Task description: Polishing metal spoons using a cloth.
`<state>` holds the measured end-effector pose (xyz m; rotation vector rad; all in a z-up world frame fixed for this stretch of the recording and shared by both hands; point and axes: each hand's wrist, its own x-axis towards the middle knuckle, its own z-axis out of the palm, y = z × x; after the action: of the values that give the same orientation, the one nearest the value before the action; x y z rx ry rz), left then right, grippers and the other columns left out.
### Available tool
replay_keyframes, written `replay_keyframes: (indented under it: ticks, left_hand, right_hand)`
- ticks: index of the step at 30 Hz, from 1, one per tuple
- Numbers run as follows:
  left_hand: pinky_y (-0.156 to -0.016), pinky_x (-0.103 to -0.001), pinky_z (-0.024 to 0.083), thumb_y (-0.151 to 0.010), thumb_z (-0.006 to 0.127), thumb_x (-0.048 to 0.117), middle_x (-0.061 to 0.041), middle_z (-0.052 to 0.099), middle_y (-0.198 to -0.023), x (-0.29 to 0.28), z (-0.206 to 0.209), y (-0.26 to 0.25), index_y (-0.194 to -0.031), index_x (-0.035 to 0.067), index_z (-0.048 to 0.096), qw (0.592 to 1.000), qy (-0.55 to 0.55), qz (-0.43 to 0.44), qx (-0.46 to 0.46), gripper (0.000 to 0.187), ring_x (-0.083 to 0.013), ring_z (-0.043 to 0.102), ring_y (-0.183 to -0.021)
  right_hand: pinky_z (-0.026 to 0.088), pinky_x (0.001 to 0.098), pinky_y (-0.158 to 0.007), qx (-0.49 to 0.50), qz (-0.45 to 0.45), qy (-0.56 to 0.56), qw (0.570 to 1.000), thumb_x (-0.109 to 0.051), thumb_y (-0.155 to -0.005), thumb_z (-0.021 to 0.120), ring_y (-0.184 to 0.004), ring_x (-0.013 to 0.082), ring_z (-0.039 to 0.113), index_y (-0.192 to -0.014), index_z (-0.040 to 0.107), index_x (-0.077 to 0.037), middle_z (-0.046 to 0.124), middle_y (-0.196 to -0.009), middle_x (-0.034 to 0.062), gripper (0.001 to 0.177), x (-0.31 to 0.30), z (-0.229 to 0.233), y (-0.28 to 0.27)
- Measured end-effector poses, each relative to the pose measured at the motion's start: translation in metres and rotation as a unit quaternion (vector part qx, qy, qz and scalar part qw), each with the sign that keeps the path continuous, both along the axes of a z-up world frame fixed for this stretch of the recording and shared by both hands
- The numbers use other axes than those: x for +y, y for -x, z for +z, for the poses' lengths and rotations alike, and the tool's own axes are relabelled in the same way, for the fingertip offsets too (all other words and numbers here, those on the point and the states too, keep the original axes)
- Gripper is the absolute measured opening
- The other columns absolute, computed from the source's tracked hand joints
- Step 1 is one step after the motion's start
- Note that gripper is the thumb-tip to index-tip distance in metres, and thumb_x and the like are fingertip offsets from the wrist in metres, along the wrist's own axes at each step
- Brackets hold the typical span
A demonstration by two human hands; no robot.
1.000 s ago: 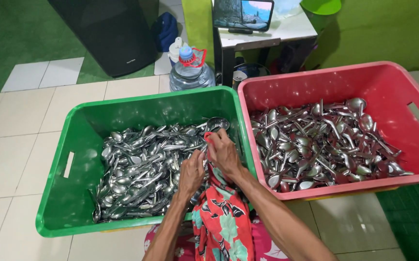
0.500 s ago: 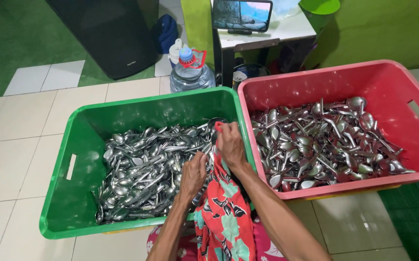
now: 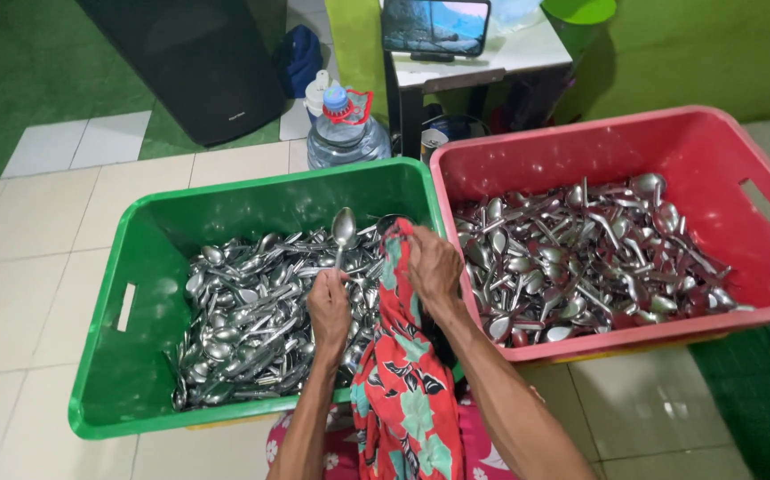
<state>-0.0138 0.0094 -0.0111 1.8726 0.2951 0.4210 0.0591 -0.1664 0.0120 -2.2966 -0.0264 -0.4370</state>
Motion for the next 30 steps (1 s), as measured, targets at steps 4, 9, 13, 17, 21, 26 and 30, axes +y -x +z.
replay_keyframes:
  ticks: [4, 9, 13, 17, 21, 26, 30]
  left_hand:
    - [-0.064, -0.036, 0.048, -0.107, 0.044, 0.024, -0.009, 0.052, -0.058, 0.003, 0.004, -0.008, -0.09, 0.008, 0.066, 1.0, -0.003, 0.017, -0.02, 0.032, -0.0227, 0.054, -0.06]
    - [-0.062, -0.034, 0.045, -0.109, 0.043, 0.026, -0.005, 0.048, -0.058, 0.0, 0.003, -0.005, -0.091, 0.008, 0.064, 0.999, 0.027, 0.007, -0.019, 0.033, -0.0186, 0.048, -0.058]
    - [-0.06, -0.031, 0.045, -0.111, 0.038, 0.027, -0.001, 0.048, -0.061, -0.011, 0.01, -0.001, -0.096, 0.008, 0.064, 0.998, 0.052, -0.044, 0.002, 0.036, -0.0161, 0.047, -0.058]
    - [-0.061, -0.032, 0.044, -0.11, 0.044, 0.026, -0.001, 0.045, -0.058, -0.015, 0.011, 0.001, -0.091, 0.007, 0.065, 0.992, 0.043, -0.115, -0.015, 0.034, -0.0158, 0.045, -0.057]
    - [-0.063, -0.033, 0.047, -0.107, 0.045, 0.023, -0.006, 0.048, -0.058, -0.012, -0.006, -0.005, -0.093, 0.006, 0.064, 0.99, 0.012, -0.136, -0.028, 0.029, -0.0183, 0.049, -0.059]
    - [-0.06, -0.033, 0.048, -0.11, 0.041, 0.024, -0.006, 0.056, -0.057, -0.019, 0.016, 0.005, -0.088, 0.009, 0.062, 0.987, 0.008, -0.157, -0.023, 0.034, -0.0188, 0.053, -0.056]
    - [-0.06, -0.035, 0.048, -0.108, 0.045, 0.023, -0.008, 0.054, -0.055, -0.018, 0.019, 0.007, -0.087, 0.007, 0.063, 0.985, -0.017, -0.17, -0.016, 0.032, -0.0188, 0.05, -0.057]
  right_hand:
    - [0.055, 0.0511, -0.067, 0.191, -0.04, -0.105, 0.975, -0.038, -0.096, 0.053, -0.079, 0.041, 0.071, -0.093, 0.064, -0.013, 0.07, -0.08, 0.0206, 0.028, -0.011, -0.075, -0.047]
    - [0.049, 0.0324, -0.072, 0.264, -0.022, -0.645, 0.717, -0.032, -0.101, 0.049, -0.069, 0.02, 0.059, -0.098, 0.053, -0.013, 0.039, -0.074, -0.0035, 0.02, -0.012, -0.01, -0.021]
    - [0.045, 0.0393, -0.071, 0.268, 0.064, -0.756, 0.594, -0.03, -0.099, 0.051, -0.08, 0.0245, 0.057, -0.104, 0.06, -0.009, 0.06, -0.085, 0.0049, 0.024, -0.002, 0.036, 0.001]
    - [0.051, 0.0483, -0.089, 0.252, 0.121, -0.77, 0.574, -0.029, -0.088, 0.062, -0.093, 0.0251, 0.052, -0.097, 0.069, -0.012, 0.064, -0.098, 0.0093, 0.021, 0.002, 0.025, -0.002]
    - [0.048, 0.0264, -0.056, 0.217, 0.122, -0.68, 0.689, -0.001, -0.084, 0.068, -0.073, 0.0162, 0.061, -0.113, 0.07, -0.004, 0.065, -0.085, 0.0047, 0.029, 0.016, 0.011, 0.001]
    - [0.056, 0.0291, -0.068, 0.168, 0.031, -0.496, 0.851, -0.014, -0.078, 0.084, -0.088, 0.0194, 0.066, -0.128, 0.054, 0.001, 0.072, -0.101, 0.017, 0.06, 0.022, -0.016, -0.007]
    - [0.056, 0.029, -0.06, 0.207, 0.03, -0.463, 0.861, -0.022, -0.082, 0.08, -0.077, 0.0131, 0.066, -0.109, 0.071, -0.007, 0.073, -0.086, 0.0067, 0.032, 0.024, -0.016, -0.005]
